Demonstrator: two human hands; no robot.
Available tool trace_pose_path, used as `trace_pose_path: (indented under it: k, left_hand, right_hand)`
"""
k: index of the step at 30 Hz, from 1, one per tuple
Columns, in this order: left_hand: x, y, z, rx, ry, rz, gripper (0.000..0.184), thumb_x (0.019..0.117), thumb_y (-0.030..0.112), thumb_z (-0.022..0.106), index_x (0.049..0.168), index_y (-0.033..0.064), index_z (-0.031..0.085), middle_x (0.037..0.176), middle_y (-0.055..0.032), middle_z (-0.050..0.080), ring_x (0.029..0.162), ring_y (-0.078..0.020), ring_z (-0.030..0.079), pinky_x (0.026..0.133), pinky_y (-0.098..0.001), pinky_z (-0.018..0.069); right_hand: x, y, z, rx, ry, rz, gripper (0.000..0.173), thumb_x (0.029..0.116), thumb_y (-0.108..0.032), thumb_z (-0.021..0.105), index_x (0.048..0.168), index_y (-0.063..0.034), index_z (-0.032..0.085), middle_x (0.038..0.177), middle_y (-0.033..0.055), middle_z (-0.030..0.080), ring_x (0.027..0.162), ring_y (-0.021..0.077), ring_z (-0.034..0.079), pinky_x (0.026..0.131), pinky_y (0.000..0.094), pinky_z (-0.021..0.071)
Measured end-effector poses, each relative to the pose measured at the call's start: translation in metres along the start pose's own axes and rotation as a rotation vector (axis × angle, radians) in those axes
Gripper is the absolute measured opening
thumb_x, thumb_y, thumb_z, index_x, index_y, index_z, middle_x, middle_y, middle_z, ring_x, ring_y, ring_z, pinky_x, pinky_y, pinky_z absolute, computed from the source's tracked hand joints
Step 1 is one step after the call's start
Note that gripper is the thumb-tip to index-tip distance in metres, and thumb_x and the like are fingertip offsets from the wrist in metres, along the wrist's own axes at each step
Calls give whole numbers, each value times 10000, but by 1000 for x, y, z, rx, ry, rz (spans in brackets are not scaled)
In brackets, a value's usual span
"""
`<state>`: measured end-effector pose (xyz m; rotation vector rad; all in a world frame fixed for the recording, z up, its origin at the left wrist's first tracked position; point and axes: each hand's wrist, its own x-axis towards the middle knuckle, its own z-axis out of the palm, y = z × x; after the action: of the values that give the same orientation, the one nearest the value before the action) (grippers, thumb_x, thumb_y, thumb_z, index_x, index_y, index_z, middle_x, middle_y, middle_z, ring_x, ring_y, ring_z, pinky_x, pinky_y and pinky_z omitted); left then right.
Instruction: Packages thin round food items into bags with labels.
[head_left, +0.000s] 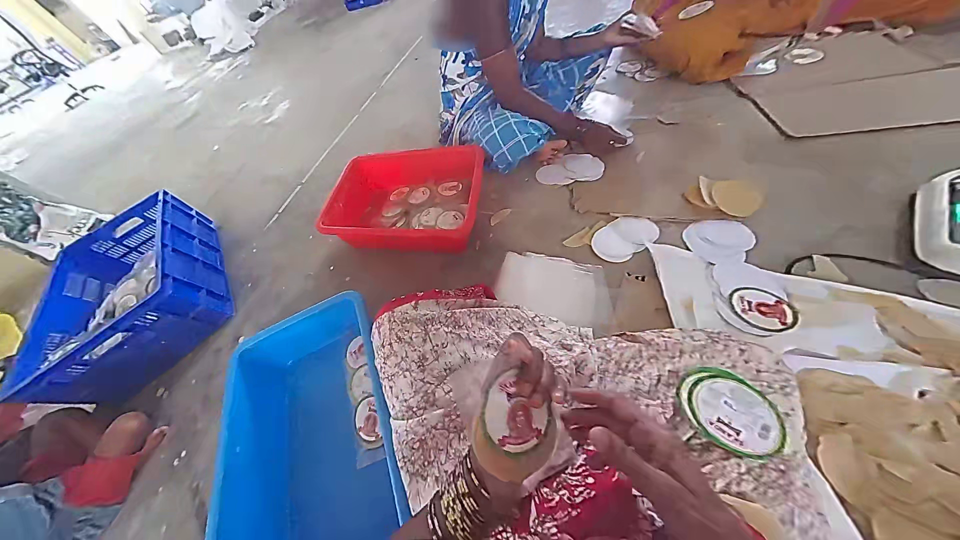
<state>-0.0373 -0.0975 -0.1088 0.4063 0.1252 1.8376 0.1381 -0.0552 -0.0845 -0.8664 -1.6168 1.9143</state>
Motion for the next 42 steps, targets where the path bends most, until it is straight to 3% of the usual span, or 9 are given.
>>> trace_pose_path:
  k: [5,7,10,15,21,25,29,35,42]
  left_hand:
    - [6,3,3,362,-31,-78,329,1066,318,516,1186,59,679,1212,-123,696,1164,-225,649,1026,-379,513]
    - [4,11,8,474,65,-103,590,1063,501,417,1378,28,574,1363,-129,633,1275,-221,596,1086,-393,484]
    - [-16,8,3,400,255,-214,806,870,776,504,1305,112,645,1231,-36,718,1134,-155,684,973,-365,560]
    - [-41,-6,6,475,188,-296,183,969,84,662,1143,96,717,1069,-82,761,917,-204,753,814,-409,632]
    - [-38,-6,5,425,52,-342,250,976,26,631,1203,95,712,1124,-74,753,994,-190,740,888,-397,614]
    - [-39,-6,4,438,-26,-371,263,980,18,625,1211,103,716,1134,-60,755,1022,-180,737,921,-398,606]
    - [-41,-5,3,449,-52,-364,248,980,4,618,1186,88,727,1121,-57,757,1022,-167,733,938,-385,596]
    - [-42,-4,2,454,-68,-368,243,982,12,620,1188,92,723,1123,-46,754,1021,-164,730,931,-391,601]
    - [-42,-4,0,409,-119,-376,306,966,-21,625,1237,100,702,1139,-25,749,1032,-121,717,940,-349,586]
  right_hand:
    - [2,9,18,391,-54,5,168,919,-20,691,1065,-99,711,933,19,769,822,114,735,747,307,631]
    - [1,4,12,330,77,-92,176,908,15,679,997,-130,724,875,-16,766,752,75,722,693,255,619]
    - [4,3,6,245,287,-219,177,891,-16,714,973,-172,694,847,-57,757,708,42,706,661,216,606]
    - [9,9,-2,-9,355,-348,312,843,-248,819,1121,-180,695,995,-66,752,834,62,718,724,243,622]
    - [24,-42,-44,-544,242,-598,713,866,-561,748,1444,-191,553,1510,63,536,1375,194,517,1060,374,515]
    - [32,-66,-56,-683,75,-690,261,918,-450,742,1085,-250,737,1285,-27,671,1354,176,528,1156,382,434]
    - [28,-77,-60,-763,-25,-653,213,915,-431,743,885,-225,703,1107,-62,708,1296,155,554,1129,348,436]
    - [22,-78,-55,-808,-54,-643,215,961,-383,706,1108,-237,760,1232,-45,708,1246,116,600,1066,311,496]
    - [18,-78,-56,-770,-73,-647,168,960,-375,711,1078,-281,787,1323,-48,684,1300,155,579,1102,354,485]
